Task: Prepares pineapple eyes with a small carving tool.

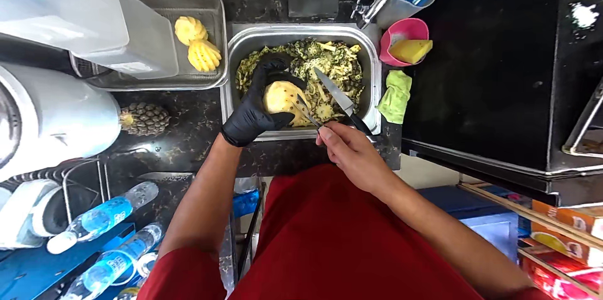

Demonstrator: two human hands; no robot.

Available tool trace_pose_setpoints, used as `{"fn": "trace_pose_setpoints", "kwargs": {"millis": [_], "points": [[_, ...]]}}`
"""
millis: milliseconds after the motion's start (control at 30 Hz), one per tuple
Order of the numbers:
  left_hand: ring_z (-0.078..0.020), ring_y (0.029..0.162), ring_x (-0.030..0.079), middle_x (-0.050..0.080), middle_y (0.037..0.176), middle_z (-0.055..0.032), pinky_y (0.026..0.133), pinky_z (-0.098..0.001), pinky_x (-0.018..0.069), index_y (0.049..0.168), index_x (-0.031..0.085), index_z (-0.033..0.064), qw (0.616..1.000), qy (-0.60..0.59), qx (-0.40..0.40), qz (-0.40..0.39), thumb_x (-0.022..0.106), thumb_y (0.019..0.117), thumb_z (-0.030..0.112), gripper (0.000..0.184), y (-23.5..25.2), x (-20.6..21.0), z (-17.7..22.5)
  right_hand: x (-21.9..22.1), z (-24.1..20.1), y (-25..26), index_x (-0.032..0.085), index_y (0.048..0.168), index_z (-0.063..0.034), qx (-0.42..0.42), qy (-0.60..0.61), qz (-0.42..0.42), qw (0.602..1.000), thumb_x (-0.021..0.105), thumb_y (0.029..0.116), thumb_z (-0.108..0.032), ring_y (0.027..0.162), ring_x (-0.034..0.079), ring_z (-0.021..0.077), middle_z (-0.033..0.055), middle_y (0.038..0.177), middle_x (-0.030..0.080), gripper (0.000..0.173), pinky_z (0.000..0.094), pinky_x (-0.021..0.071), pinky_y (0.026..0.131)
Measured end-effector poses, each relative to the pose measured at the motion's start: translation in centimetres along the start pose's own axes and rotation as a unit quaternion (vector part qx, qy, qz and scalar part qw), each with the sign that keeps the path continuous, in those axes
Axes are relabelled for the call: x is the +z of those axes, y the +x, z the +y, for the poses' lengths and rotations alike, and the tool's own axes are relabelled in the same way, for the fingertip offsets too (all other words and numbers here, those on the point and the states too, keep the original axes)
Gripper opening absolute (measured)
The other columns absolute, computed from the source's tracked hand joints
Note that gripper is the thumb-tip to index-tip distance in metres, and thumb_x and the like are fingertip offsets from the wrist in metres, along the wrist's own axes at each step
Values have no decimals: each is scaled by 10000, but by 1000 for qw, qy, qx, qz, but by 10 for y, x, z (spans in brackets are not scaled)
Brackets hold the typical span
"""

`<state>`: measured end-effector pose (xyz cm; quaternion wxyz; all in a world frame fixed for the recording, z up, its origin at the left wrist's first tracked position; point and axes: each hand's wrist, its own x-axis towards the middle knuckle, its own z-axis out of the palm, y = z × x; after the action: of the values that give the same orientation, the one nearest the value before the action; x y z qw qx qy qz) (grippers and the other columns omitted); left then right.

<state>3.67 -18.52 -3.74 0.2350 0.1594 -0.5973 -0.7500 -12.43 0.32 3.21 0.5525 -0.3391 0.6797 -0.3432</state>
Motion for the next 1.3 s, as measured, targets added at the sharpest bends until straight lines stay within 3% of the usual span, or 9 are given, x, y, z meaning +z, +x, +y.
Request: {"fn": "trace_pose_setpoints", "kwargs": {"millis": [333,533,567,633,733,833,933,1133,1300], "points": [[-172,1171,632,647,1260,-73,1032,-337,535,1508,297,67,995,49,-41,-77,909,595,137,1101,0,13,0,-2,-2,5,674,1030,-171,13,-30,4,999,396,1091,-474,515,435,110,-24,630,463,416,283,381,488],[-243,1199,624,602,1355,-122,1031,-408,539,1543,282,106,998,-30,-38,32,842,715,176,1002,-4,-5,0,-18,8,-13,682,1063,-122,-32,53,55,997,399,1102,-367,481,379,56,-53,609,439,376,217,341,448],[-227,1210,614,571,1399,-98,1018,-404,545,1559,297,146,994,-92,-39,51,798,791,206,919,-8,-5,2,-20,12,-13,673,1071,-107,-55,72,69,994,387,1106,-346,476,375,44,-59,605,438,374,202,335,443],[-231,1272,584,545,1460,-70,1028,-425,539,1562,369,211,966,-253,-28,51,740,862,548,861,-13,-4,2,-23,20,-13,646,1103,-92,-94,99,102,985,349,1110,-315,474,382,29,-65,622,444,372,183,339,435],[-248,1220,637,649,1341,-58,984,-464,564,1431,539,269,918,-379,-63,101,662,731,817,897,-15,8,-5,-19,27,-13,609,1146,-76,-100,91,124,983,352,1106,-299,489,441,29,-60,655,490,343,182,397,440],[-365,1204,623,600,1337,-183,974,-581,553,1413,488,143,871,-448,-83,184,772,852,503,724,-9,24,-22,-10,28,-13,638,1156,-82,-76,42,98,991,393,1104,-318,503,447,55,-49,663,500,345,218,398,446],[-352,1173,636,587,1338,-186,921,-529,589,1437,453,140,846,-463,-107,243,613,984,478,588,-3,39,-25,0,31,-13,672,1133,-123,-64,-17,88,994,412,1099,-385,529,451,80,-52,652,483,371,280,415,496],[-277,1091,649,619,1226,-143,892,-457,585,1337,508,155,819,-483,-122,286,588,988,471,477,7,60,-11,12,21,-6,677,1122,-168,-67,-82,114,988,414,1087,-450,531,475,74,-58,635,477,387,295,432,505],[-328,1145,634,607,1263,-184,952,-502,558,1344,511,122,817,-521,-99,227,707,934,388,526,1,58,-20,11,20,-4,681,1113,-182,-75,-82,110,988,423,1084,-457,531,472,64,-65,634,480,378,277,426,501]]}}
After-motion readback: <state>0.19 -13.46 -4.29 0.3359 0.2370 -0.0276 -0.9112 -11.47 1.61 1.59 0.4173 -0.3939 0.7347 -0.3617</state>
